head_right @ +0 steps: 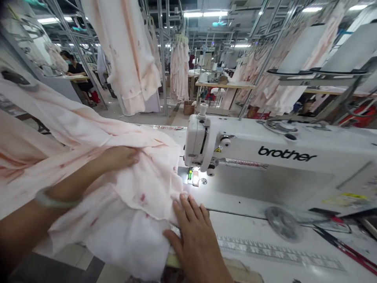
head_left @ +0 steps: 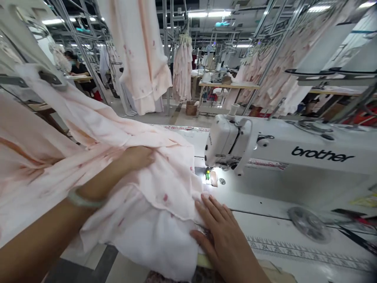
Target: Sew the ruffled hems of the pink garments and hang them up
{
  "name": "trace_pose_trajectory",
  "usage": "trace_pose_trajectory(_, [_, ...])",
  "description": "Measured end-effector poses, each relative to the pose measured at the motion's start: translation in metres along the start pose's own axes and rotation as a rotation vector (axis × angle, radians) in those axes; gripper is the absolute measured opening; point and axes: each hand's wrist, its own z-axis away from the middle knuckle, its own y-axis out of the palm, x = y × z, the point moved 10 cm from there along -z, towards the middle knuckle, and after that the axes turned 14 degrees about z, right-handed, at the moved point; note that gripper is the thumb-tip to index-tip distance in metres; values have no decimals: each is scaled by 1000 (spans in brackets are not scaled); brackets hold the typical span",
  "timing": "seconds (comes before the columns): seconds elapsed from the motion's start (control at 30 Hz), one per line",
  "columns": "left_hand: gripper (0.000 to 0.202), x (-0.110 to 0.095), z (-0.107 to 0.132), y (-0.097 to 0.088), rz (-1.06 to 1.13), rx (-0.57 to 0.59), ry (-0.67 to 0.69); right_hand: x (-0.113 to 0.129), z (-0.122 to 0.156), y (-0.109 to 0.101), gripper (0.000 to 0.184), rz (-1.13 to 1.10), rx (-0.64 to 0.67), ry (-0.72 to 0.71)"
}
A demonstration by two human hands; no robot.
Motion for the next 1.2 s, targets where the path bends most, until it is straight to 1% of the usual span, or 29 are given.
trace_pose_trajectory(0.07, [37,-40,23,18,4,58,109,-6,5,1,50,-18,29,-11])
trace_pose_trajectory(0.1, [36,-61,39,31,19,95,184,-7,7,0,49,-26,41,-9])
trace_pose_trajectory(0.13, [36,-86,57,50,39,197,309,-9,8,0,48,-33,47,-2])
trace_pose_trajectory(0.17, [33,-107,74,65,43,255,420,-9,9,-2,47,-38,47,8])
trace_pose_trajectory(0.2, [37,-122,88,77,40,276,497,-10,9,-4,47,-44,43,18])
trace_pose_trajectory(0.23, [41,-133,99,88,38,304,560,-9,9,-6,47,-53,36,26])
trace_pose_trajectory(0.27, [44,-138,106,97,36,324,597,-9,9,-7,47,-67,33,36])
trace_pose_trajectory(0.3, [44,-139,108,104,39,346,604,-9,9,-9,45,-85,29,50])
trace_pose_trajectory(0.37, [37,-131,103,111,62,399,554,-11,10,-12,37,-124,27,85])
trace_pose_trajectory(0.4, [32,-125,99,110,83,421,513,-13,11,-14,32,-147,25,104])
trace_pose_trajectory(0.47, [24,-111,90,100,151,451,434,-17,14,-17,22,-199,22,140])
trace_pose_trajectory(0.57, [20,-98,86,74,298,481,385,-25,16,-26,14,-313,-32,208])
trace_pose_trajectory(0.63, [22,-92,87,54,368,465,396,-27,15,-35,18,-430,-101,233])
trace_pose_trajectory(0.7, [21,-87,89,38,397,424,425,-22,10,-44,30,-582,-147,213])
trace_pose_trajectory(0.73, [20,-86,89,32,407,409,435,-17,6,-46,38,-659,-142,196])
trace_pose_trajectory(0.8, [18,-80,88,27,426,388,407,-4,-3,-48,56,-802,-95,176])
trace_pose_trajectory(0.83, [18,-77,86,26,439,379,377,3,-7,-48,61,-878,-56,172])
trace_pose_trajectory(0.87, [18,-72,83,25,456,367,343,12,-10,-47,63,-974,-3,158])
trace_pose_trajectory(0.93, [19,-62,75,17,510,306,280,36,-16,-48,53,-1234,141,67])
trace_pose_trajectory(0.97, [20,-58,71,9,549,262,277,47,-17,-51,46,-1365,207,4])
trace_pose_trajectory(1.0, [21,-55,68,-2,591,219,291,55,-19,-55,41,-1465,249,-43])
trace_pose_trajectory(1.03, [22,-52,66,-13,630,174,305,56,-22,-57,39,-1512,254,-59])
trace_pose_trajectory(1.07, [24,-50,65,-24,661,141,318,51,-28,-58,37,-1494,211,-32])
trace_pose_trajectory(1.1, [26,-48,64,-34,688,110,322,41,-35,-58,35,-1417,129,31])
trace_pose_trajectory(1.17, [30,-43,62,-49,726,28,281,20,-52,-53,32,-1160,-16,163])
trace_pose_trajectory(1.2, [33,-42,61,-55,749,-40,254,15,-61,-47,33,-1016,-49,207])
